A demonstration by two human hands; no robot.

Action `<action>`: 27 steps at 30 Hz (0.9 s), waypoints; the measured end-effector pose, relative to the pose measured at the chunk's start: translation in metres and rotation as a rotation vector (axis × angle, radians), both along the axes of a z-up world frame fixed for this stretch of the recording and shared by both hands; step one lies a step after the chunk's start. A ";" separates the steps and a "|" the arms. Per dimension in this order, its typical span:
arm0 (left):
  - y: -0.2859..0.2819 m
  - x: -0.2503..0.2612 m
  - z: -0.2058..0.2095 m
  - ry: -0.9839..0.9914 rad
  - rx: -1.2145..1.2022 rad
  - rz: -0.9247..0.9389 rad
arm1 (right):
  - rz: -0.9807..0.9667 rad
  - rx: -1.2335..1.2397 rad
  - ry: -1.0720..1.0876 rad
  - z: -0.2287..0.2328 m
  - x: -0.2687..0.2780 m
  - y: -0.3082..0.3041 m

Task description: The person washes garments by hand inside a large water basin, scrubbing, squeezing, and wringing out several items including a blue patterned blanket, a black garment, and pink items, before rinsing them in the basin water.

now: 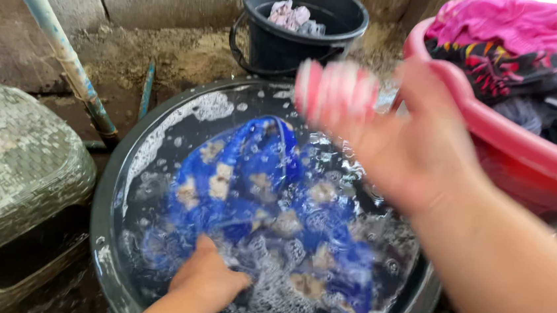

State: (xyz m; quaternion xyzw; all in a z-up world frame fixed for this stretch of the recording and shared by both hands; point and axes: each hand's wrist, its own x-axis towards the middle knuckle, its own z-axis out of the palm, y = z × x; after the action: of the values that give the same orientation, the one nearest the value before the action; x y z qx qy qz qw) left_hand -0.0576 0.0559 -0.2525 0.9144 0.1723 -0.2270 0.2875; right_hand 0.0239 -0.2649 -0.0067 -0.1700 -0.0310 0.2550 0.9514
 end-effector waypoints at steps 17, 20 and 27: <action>0.069 0.139 0.139 -0.563 -1.257 0.449 | 0.063 -1.349 0.700 -0.187 -0.111 0.016; 0.059 0.128 0.106 -0.339 -1.079 0.872 | 0.287 -1.673 0.775 -0.161 -0.103 0.044; -0.017 0.033 0.009 -0.903 -0.177 1.168 | 0.273 -0.749 0.329 -0.138 -0.065 0.048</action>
State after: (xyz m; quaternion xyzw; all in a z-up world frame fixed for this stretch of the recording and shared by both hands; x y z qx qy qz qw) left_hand -0.0250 0.0392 -0.2435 0.6517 0.4765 0.3475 0.4769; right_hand -0.0410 -0.2171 -0.1450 -0.4549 0.1936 0.3961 0.7738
